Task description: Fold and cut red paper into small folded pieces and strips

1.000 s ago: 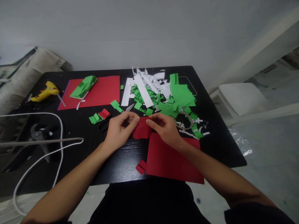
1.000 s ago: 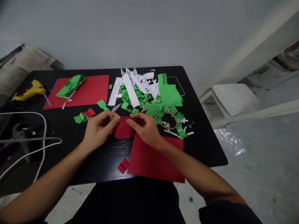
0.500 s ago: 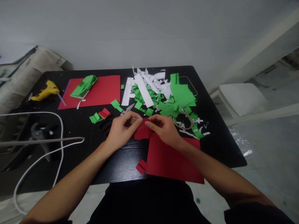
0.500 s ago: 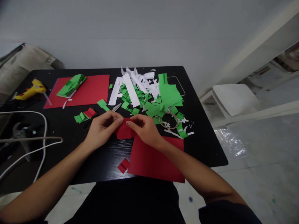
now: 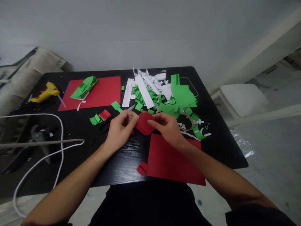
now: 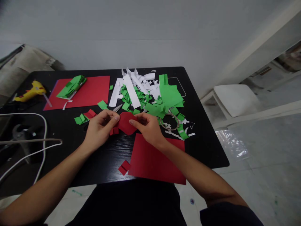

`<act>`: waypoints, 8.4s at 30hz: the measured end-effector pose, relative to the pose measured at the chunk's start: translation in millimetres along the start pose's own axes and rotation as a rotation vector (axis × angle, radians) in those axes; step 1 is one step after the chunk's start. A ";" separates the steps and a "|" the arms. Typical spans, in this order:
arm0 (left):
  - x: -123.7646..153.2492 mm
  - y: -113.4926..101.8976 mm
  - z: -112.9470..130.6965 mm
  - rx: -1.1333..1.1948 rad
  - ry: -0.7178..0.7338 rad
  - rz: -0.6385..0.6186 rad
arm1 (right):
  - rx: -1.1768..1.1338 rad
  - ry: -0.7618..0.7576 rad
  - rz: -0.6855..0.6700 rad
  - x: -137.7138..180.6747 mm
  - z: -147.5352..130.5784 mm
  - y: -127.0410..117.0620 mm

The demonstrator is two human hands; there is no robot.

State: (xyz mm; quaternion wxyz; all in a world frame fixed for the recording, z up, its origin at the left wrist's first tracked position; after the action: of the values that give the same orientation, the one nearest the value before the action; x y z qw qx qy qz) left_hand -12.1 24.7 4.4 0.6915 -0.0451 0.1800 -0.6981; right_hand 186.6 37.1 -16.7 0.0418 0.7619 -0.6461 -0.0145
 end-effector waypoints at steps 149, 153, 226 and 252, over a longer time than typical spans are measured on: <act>5.3 4.9 -0.5 -0.007 0.135 -0.080 | -0.094 -0.040 -0.011 7.3 -9.0 3.3; 5.2 4.2 1.8 0.029 0.133 -0.071 | -0.081 -0.038 0.037 4.1 -7.8 -0.4; -0.1 7.4 5.0 0.411 -0.010 0.074 | -0.191 -0.046 -0.003 5.3 -12.1 4.3; 2.3 9.0 4.1 0.222 0.018 -0.132 | -0.044 -0.080 -0.014 6.2 -10.0 2.7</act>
State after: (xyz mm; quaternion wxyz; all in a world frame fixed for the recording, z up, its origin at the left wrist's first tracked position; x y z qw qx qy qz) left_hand -2.4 21.9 5.0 0.6429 0.0263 0.1045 -0.7583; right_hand 185.7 31.0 -6.3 0.0324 0.7641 -0.6415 -0.0596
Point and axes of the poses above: each hand's wrist, its own x-axis away from the middle knuckle, its own y-axis out of the palm, z = x × y, the point moved 2 cm from there along -x, towards the middle knuckle, and after that the axes turned 1 degree about -x, right-handed, at the moved point
